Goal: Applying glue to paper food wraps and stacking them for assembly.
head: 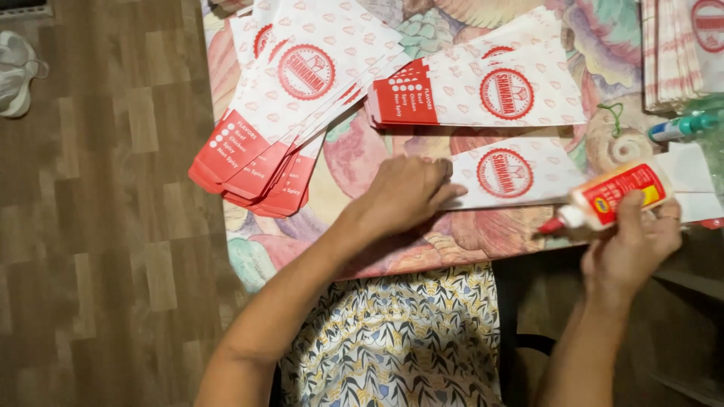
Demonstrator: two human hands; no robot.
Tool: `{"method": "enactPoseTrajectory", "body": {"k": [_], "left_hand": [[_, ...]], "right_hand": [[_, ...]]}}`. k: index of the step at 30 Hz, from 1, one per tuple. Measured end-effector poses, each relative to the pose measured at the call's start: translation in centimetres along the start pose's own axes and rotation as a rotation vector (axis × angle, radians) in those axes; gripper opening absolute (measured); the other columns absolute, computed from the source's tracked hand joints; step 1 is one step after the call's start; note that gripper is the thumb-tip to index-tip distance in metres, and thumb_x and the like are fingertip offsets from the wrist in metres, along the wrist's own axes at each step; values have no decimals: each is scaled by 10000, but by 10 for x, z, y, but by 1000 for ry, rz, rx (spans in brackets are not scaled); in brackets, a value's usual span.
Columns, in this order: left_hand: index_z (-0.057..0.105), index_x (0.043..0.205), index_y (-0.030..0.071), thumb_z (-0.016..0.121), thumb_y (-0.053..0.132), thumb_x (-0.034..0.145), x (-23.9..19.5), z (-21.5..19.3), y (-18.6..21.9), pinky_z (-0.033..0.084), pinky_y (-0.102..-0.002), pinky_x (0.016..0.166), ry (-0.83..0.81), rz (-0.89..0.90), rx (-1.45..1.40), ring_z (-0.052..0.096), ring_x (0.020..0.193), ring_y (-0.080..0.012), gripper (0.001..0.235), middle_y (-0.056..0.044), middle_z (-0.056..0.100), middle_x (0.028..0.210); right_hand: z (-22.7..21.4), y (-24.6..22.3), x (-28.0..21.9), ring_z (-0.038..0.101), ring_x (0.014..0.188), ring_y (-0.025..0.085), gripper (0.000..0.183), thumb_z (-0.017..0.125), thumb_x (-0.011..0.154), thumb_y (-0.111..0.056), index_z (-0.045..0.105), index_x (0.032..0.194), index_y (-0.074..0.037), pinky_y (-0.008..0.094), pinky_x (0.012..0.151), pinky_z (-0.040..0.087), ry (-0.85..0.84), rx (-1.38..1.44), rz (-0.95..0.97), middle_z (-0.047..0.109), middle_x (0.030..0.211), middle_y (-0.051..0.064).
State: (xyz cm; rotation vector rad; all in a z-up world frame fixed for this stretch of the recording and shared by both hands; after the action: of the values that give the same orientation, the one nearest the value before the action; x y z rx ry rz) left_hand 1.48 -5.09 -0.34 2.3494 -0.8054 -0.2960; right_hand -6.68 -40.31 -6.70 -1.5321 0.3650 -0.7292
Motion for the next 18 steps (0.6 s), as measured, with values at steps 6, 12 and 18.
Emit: {"method": "enactPoseTrajectory", "body": {"k": [6, 12, 18], "left_hand": [[612, 1358, 44, 585, 341, 1019, -34, 31, 28, 500, -599, 1033, 279, 200, 371, 579, 1273, -541, 452, -363, 610, 1298], [502, 1507, 174, 465, 509, 1058, -40, 45, 32, 423, -600, 1110, 271, 236, 575, 545, 1272, -555, 562, -397, 501, 1415], [450, 1552, 201, 392, 570, 1030, -41, 62, 16, 280, -652, 1199, 226, 208, 387, 367, 1435, -586, 642, -388, 399, 1520]], "right_hand": [[-31, -12, 26, 660, 1013, 366, 469, 765, 1155, 102, 542, 1559, 184, 459, 738, 544, -212, -660, -260, 652, 1148, 464], [82, -97, -57, 626, 1060, 440, 248, 710, 1071, 21, 713, 1301, 112, 501, 905, 575, -335, -1093, -885, 665, 1186, 306], [147, -62, -141, 325, 1508, 421, 898, 577, 902, -584, 396, 1556, 5, 536, 1249, 231, -812, -919, -727, 402, 1616, 238]]}}
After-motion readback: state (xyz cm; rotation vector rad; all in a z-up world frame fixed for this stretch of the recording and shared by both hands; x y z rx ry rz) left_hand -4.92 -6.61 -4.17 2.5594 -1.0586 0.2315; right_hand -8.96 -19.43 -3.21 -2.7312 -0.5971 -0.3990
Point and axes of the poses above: each hand's wrist, its own x-axis towards the middle knuckle, its own z-axis out of the palm, y = z × x, the point moved 7 cm from there along x, towards the middle knuckle
